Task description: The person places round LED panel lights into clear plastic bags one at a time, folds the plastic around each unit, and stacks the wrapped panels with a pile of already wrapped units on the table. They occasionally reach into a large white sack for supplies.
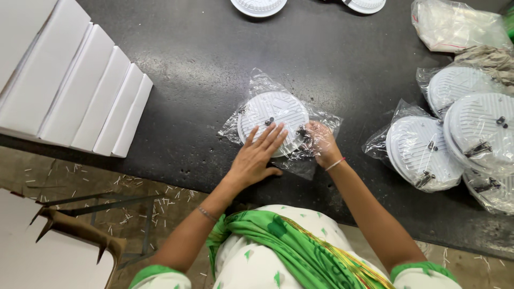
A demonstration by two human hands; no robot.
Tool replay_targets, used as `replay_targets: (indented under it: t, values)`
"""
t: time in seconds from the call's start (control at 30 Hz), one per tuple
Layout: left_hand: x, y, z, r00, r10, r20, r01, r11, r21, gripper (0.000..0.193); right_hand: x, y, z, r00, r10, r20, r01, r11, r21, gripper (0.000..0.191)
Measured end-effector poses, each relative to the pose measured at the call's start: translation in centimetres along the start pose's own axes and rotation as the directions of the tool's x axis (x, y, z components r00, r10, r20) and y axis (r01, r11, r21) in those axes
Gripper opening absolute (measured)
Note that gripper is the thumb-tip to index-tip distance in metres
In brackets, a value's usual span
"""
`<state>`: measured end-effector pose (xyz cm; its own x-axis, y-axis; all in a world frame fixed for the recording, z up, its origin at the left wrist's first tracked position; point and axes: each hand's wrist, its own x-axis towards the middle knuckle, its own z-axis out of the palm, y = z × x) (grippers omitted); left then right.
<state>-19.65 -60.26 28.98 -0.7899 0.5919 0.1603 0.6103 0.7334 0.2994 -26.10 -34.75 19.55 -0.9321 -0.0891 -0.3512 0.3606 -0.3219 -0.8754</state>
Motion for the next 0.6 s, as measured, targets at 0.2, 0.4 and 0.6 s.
replay_targets:
  t: [0.2, 0.4, 0.6]
  values:
    - [2.7, -0.1, 4.0, 0.868, 0.224, -0.443, -0.182, 0.974, 0.136, 0.056, -0.3, -2.7, 2.2, 0.997, 0.072, 0.01, -0.071, 0.996, -0.049, 0.019]
    - [4.4, 0.5, 0.2, 0.772, 0.052, -0.633, -0.252, 0.94, -0.231, 0.017, -6.9, -13.4, -0.4, 0.973, -0.232, 0.001, 0.208, 0.87, -0.448, 0.03]
    - [3.0, -0.2, -4.4, 0.9, -0.424, -0.099, -0.076, 0.071, -0.995, 0.037, -6.6, -15.6, -0.8, 0.969, -0.233, 0.076, 0.244, 0.886, -0.395, 0.034]
